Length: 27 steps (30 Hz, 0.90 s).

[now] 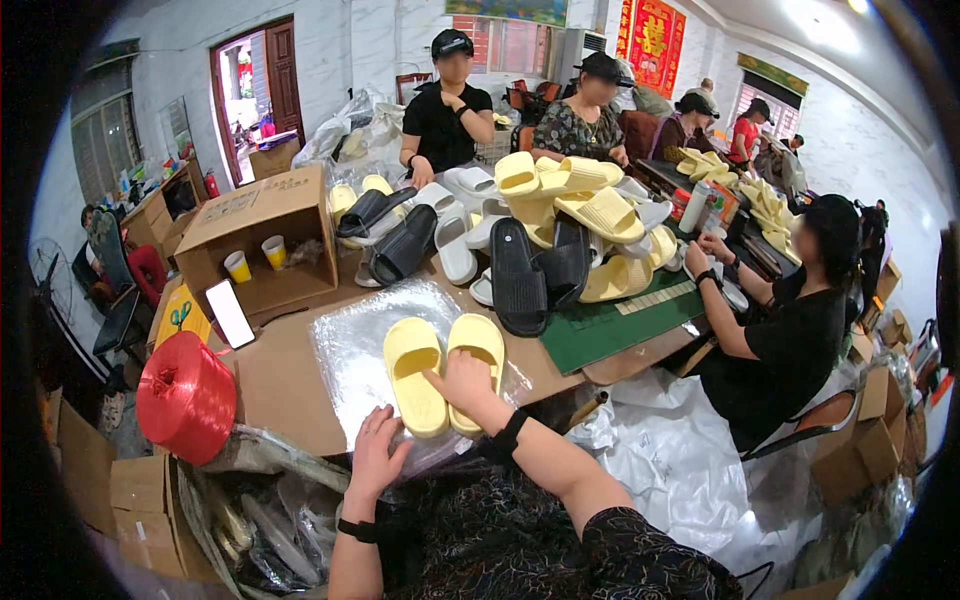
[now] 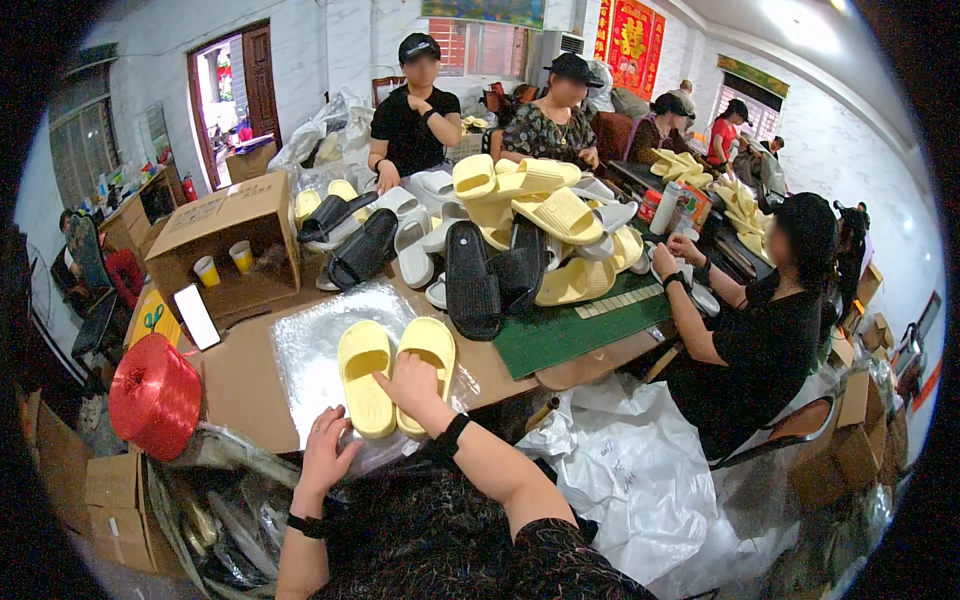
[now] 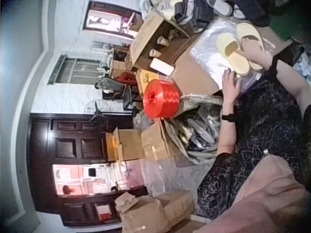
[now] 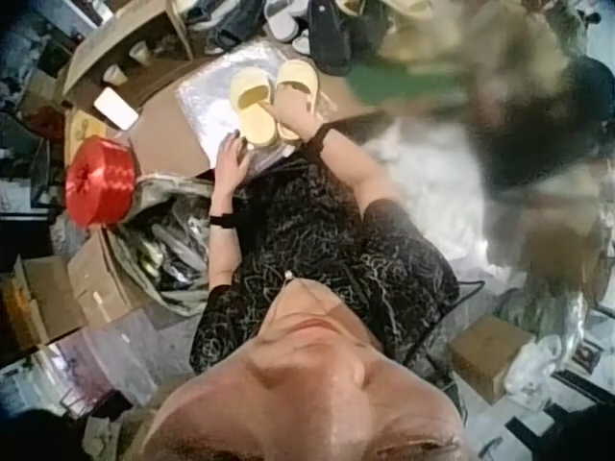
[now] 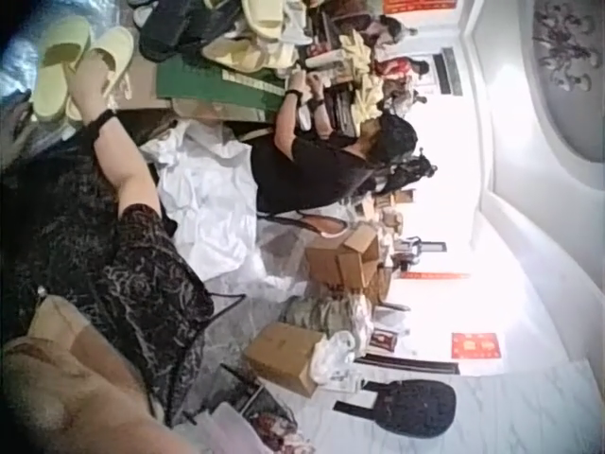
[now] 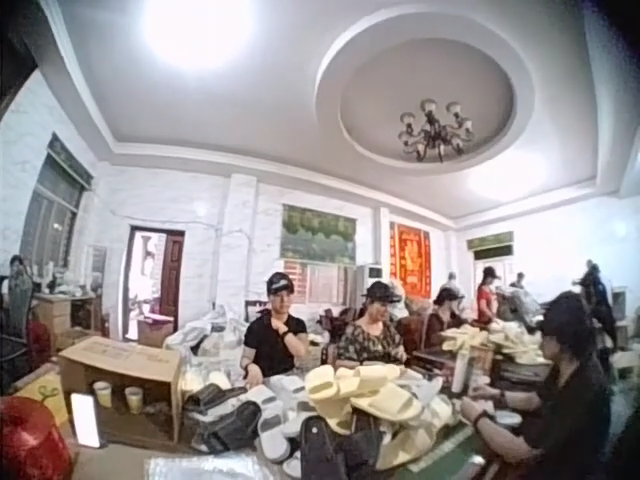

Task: Packing finished slippers and sandals into plastic bags in a shoe manufacturing environment.

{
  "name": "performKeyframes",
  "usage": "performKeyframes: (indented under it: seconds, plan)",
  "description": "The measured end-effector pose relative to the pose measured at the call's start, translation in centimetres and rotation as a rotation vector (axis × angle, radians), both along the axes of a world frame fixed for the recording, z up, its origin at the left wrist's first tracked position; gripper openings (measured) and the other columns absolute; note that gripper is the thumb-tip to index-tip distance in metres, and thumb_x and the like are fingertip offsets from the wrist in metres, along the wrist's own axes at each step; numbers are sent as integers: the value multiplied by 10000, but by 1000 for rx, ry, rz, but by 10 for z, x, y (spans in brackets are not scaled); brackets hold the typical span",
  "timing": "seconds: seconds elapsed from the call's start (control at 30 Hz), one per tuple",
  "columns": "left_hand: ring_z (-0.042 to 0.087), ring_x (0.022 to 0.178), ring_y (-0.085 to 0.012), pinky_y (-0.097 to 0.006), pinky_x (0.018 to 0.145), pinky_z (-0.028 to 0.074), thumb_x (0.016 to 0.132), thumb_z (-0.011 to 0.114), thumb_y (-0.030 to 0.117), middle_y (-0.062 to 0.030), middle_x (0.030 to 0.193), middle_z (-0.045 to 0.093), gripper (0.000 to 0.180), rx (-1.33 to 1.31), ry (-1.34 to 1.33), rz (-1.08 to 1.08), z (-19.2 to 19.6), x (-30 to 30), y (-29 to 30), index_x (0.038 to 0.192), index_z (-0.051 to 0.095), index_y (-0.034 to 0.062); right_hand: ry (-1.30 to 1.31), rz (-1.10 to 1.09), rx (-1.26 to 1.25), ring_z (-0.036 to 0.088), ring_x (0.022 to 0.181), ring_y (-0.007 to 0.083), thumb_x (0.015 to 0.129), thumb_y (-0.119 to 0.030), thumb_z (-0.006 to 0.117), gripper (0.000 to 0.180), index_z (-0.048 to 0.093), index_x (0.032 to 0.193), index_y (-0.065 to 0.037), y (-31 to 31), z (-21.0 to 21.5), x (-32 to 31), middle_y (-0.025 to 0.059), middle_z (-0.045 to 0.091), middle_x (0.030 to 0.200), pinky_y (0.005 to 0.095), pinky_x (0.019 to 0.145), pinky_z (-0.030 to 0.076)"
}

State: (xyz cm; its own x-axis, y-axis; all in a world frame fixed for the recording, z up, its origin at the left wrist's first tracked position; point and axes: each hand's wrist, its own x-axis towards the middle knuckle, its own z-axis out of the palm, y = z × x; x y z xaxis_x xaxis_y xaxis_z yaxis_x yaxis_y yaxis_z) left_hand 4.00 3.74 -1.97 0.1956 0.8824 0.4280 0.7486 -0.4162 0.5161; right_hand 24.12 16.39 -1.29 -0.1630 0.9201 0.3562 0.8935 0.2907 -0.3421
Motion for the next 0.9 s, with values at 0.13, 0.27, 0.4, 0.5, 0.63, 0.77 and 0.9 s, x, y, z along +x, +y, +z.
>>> performKeyframes:
  seconds: [0.13,0.27,0.4,0.5,0.63,0.77,0.9]
  plan:
    - [458,1259,-424,-483,1046,391,759,733,187,-193,1309,549,404,27,-13,-11,-5,-2,0,1123,621,50,-23,-72,-5,680,737,341,858,-502,606,528,617,949,18,17,-9,2,201,663,849,423,644,550]
    - [457,1263,-416,-477,1045,396,770,736,197,-189,1311,550,398,10,5,22,-8,-4,0,1125,622,57,-53,-61,3,683,744,341,877,-487,589,493,629,925,1,17,-7,4,181,666,824,437,645,546]
    - [454,1276,-398,-467,1049,397,803,726,229,-186,1311,551,377,5,-18,20,-2,0,-1,1126,623,63,66,-45,-65,660,763,380,867,-458,591,465,642,858,5,26,-4,17,217,661,803,471,706,525]
    - [463,1275,-391,-461,1056,393,818,714,239,-179,1310,555,367,-41,-7,16,-1,3,2,1132,621,73,112,24,-10,647,778,404,871,-349,584,389,632,846,36,25,-13,39,242,651,854,480,717,516]
    - [446,1304,-376,-480,1079,371,822,699,232,-157,1352,531,351,-46,112,64,2,1,-3,1126,624,73,267,91,-53,613,819,429,863,-250,595,316,615,815,61,-19,7,57,270,636,874,496,743,485]
    - [412,1315,-418,-523,1059,374,810,656,179,-207,1363,499,338,46,214,198,0,-9,1,1121,617,53,550,19,-138,611,726,360,905,-232,603,317,601,818,73,-54,17,97,242,624,812,429,660,462]
    - [374,1337,-430,-486,1081,363,809,597,100,-216,1391,471,392,42,231,160,19,-1,-1,1192,579,23,766,-71,-155,581,788,132,945,-167,596,242,620,1015,64,-84,47,139,89,662,913,278,698,467]
